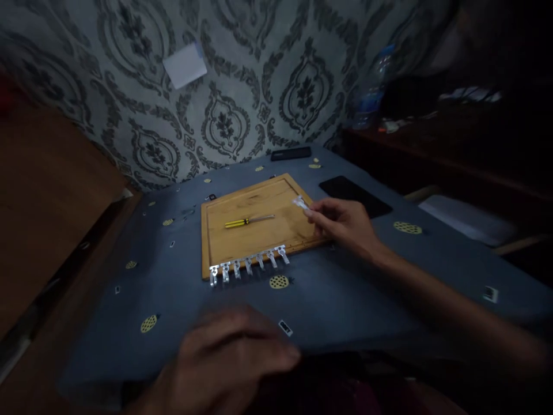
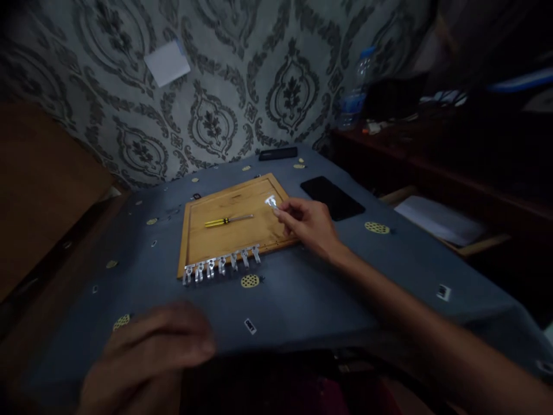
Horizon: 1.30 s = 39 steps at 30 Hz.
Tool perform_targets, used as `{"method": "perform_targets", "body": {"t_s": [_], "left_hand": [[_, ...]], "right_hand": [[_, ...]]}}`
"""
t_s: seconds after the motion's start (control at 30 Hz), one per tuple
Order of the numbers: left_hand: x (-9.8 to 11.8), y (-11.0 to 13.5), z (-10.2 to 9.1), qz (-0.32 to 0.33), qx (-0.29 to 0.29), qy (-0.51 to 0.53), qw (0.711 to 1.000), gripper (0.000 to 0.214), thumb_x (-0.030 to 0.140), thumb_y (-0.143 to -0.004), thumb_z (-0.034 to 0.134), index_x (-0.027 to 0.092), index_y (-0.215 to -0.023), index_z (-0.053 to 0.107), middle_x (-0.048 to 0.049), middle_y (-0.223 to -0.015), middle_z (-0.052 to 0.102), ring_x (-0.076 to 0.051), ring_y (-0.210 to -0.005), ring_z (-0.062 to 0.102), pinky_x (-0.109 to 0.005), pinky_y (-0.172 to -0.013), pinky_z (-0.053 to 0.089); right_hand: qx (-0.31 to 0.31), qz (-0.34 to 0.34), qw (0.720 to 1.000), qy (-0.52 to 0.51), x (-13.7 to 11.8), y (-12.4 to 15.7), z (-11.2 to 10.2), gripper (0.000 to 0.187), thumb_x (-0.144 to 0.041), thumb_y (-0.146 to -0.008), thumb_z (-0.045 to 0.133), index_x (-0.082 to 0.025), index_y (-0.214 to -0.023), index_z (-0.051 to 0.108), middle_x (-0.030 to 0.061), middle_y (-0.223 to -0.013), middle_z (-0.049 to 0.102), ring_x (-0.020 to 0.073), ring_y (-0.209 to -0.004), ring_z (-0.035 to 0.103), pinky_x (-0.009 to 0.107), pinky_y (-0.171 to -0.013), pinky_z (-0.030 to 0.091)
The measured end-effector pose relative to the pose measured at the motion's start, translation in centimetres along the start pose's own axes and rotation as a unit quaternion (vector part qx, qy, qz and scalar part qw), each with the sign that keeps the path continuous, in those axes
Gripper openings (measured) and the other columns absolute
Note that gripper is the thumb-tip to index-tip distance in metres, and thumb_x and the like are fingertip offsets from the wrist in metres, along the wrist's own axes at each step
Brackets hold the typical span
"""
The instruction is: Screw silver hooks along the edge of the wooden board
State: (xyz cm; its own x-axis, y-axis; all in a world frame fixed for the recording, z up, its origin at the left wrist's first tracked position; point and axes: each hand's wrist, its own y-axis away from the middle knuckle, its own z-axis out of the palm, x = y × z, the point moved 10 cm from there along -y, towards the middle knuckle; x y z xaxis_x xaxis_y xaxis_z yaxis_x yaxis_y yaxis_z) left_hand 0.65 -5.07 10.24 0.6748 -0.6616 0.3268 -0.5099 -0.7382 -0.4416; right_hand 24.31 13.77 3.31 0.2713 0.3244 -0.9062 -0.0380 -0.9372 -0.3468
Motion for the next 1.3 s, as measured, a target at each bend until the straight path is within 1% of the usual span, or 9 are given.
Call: {"method": "perform_targets", "body": {"t_s": [0.07,0.13,0.3,0.43,0.53,0.77,0.9,1.03,1.3], "left_hand": [[0.0,-0.9,0.7,0.043,-0.022,0.126,0.991,0.029,0.027,-0.104,0.042,0.032,-0.11,0.07,-0.0029,-0.089,0.075,-0.016,-0.079,0.073,-0.024,-0.066,0.061],[-0.7,-0.9,1.7,0.044,-0.041,0.19,0.98,0.031,0.012,-0.098,0.048,0.028,-0.116,0.067,-0.0043,-0.095,0.075,-0.015,-0.083,0.073,-0.022,-0.071,0.06],[-4.1,-0.4,2.9,0.02,-0.007,0.192,0.981,0.026,0.017,-0.098,0.049,0.022,-0.106,0.073,-0.0058,-0.085,0.073,-0.017,-0.078,0.069,-0.026,-0.069,0.056],[-11.1,-1.9,1.3,-0.088,0.094,0.217,0.968,0.021,0.033,-0.093,0.058,0.02,-0.092,0.074,-0.0037,-0.075,0.07,-0.017,-0.071,0.066,-0.029,-0.072,0.054],[-16.9,-1.9,-0.6,-0.16,0.171,0.208,0.95,0.026,0.038,-0.091,0.057,0.018,-0.101,0.069,-0.004,-0.08,0.069,-0.016,-0.072,0.066,-0.026,-0.066,0.051],[-26.5,2.9,-3.0,-0.3,0.288,0.196,0.888,0.026,0.042,-0.089,0.057,0.017,-0.095,0.058,0.0012,-0.074,0.058,-0.012,-0.058,0.056,-0.021,-0.05,0.042],[-27.7,4.1,-2.7,-0.323,0.289,0.199,0.879,0.023,0.038,-0.096,0.06,0.015,-0.099,0.06,0.0011,-0.079,0.06,-0.01,-0.06,0.056,-0.022,-0.052,0.043],[-27.0,3.5,-1.3,-0.314,0.257,0.203,0.891,0.019,0.031,-0.086,0.057,0.016,-0.097,0.063,0.0019,-0.072,0.06,-0.012,-0.058,0.058,-0.021,-0.053,0.041],[-26.9,2.6,1.9,-0.32,0.186,0.252,0.894,0.036,0.047,-0.074,0.059,0.018,-0.093,0.065,-0.0015,-0.071,0.066,-0.018,-0.061,0.064,-0.024,-0.051,0.045]], "right_hand": [[0.016,0.016,1.0,0.004,0.2,2.4,-1.3,0.049,-0.069,-0.073,0.074,-0.02,-0.071,0.068,-0.0007,-0.047,0.058,0.013,-0.044,0.052,0.026,-0.046,0.039],[0.033,0.044,0.998,0.0,0.9,4.5,-2.3,0.051,-0.07,-0.072,0.075,-0.019,-0.074,0.07,-0.0002,-0.048,0.059,0.0129,-0.044,0.052,0.026,-0.046,0.039],[0.05,0.105,0.992,-0.039,2.9,6.9,-2.9,0.056,-0.073,-0.067,0.077,-0.019,-0.074,0.068,-0.0001,-0.048,0.059,0.0111,-0.042,0.047,0.024,-0.042,0.035],[0.035,0.103,0.994,-0.029,3.2,6.4,-2.3,0.061,-0.079,-0.065,0.074,-0.019,-0.074,0.067,0.0007,-0.048,0.059,0.0109,-0.04,0.045,0.025,-0.039,0.032],[0.061,0.085,0.994,-0.018,3.3,6.0,-2.7,0.062,-0.08,-0.062,0.075,-0.019,-0.072,0.067,0.0008,-0.049,0.059,0.0123,-0.042,0.049,0.026,-0.041,0.034],[0.111,0.068,0.992,0.008,3.8,5.6,-3.3,0.063,-0.079,-0.061,0.074,-0.018,-0.074,0.066,0.0006,-0.049,0.059,0.0125,-0.044,0.051,0.026,-0.043,0.036],[0.126,0.066,0.99,0.025,3.7,5.5,-3.5,0.063,-0.078,-0.061,0.074,-0.018,-0.075,0.064,0.001,-0.051,0.06,0.0123,-0.045,0.052,0.025,-0.045,0.037],[0.129,0.072,0.988,0.04,3.8,5.5,-3.6,0.062,-0.079,-0.062,0.072,-0.019,-0.073,0.062,0.001,-0.05,0.059,0.013,-0.045,0.052,0.026,-0.045,0.038],[0.122,0.092,0.986,0.069,4.0,5.9,-4.0,0.064,-0.083,-0.064,0.07,-0.019,-0.072,0.064,0.0017,-0.05,0.06,0.014,-0.046,0.052,0.027,-0.046,0.039]]}}
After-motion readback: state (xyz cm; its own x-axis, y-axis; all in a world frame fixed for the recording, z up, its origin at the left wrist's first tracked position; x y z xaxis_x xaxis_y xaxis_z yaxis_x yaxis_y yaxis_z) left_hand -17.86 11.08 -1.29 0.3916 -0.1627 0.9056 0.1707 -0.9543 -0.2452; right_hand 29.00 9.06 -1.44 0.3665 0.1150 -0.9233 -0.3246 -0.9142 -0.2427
